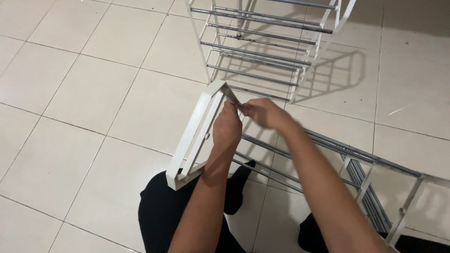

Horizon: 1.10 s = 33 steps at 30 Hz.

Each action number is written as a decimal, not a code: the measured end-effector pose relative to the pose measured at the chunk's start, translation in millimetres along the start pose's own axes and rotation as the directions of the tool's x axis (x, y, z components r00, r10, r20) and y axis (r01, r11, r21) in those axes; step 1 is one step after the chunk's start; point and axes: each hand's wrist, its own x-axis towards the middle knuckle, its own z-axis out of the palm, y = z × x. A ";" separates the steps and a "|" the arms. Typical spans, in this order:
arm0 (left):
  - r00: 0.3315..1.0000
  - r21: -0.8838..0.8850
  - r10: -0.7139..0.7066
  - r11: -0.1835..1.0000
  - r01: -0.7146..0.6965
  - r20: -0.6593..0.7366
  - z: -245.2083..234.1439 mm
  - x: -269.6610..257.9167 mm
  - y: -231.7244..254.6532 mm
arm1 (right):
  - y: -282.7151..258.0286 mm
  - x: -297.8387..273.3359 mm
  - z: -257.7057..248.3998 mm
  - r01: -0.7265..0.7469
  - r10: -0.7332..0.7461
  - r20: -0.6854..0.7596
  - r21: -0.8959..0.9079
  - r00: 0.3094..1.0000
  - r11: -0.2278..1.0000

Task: The person assembles a metal and plastic rack by inserting metal rods into white plastic side frames. They repeatedly pick up rods, align them with the frame slots, and push them into place, working from one side to the other.

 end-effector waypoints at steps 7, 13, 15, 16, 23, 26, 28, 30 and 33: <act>1.000 -0.042 0.018 0.999 -0.018 0.000 -6.5 -2.4 6.6 | 2.2 4.3 -13.8 -0.104 0.079 0.110 0.244 0.991 0.964; 1.000 -0.004 0.015 1.000 -0.015 -0.017 1.0 7.1 10.1 | -21.4 -33.3 22.3 -0.055 -0.203 -0.481 -0.470 0.853 0.881; 1.000 -0.007 0.010 1.000 -0.010 -0.015 4.0 8.6 10.3 | -24.8 -38.1 30.5 -0.046 -0.375 -0.505 -0.640 0.777 0.767; 1.000 -0.006 0.001 1.000 -0.001 -0.007 5.2 9.0 10.3 | -23.3 -39.0 31.0 -0.042 -0.347 -0.487 -0.624 0.801 0.780; 1.000 0.047 -0.004 0.999 0.003 0.029 5.5 7.4 7.7 | 23.6 5.2 1.6 0.055 -0.046 -0.135 0.068 0.990 0.996; 0.996 0.040 -0.006 0.999 0.002 0.090 7.3 4.8 13.1 | 51.3 24.2 -21.3 -0.200 0.093 0.225 0.518 0.970 0.832; 0.999 0.040 0.037 0.998 -0.039 0.034 7.7 0.7 14.7 | 55.3 28.5 -17.6 -0.326 0.153 0.331 0.563 0.931 0.759; 0.998 0.033 0.055 0.998 -0.055 0.000 1.9 4.4 14.0 | 47.2 27.7 -17.7 -0.323 0.208 0.275 0.489 0.939 0.810; 0.999 0.015 0.039 0.999 -0.040 0.019 2.0 5.0 17.7 | 25.6 4.6 -5.9 0.175 -0.143 -0.168 0.195 0.975 0.965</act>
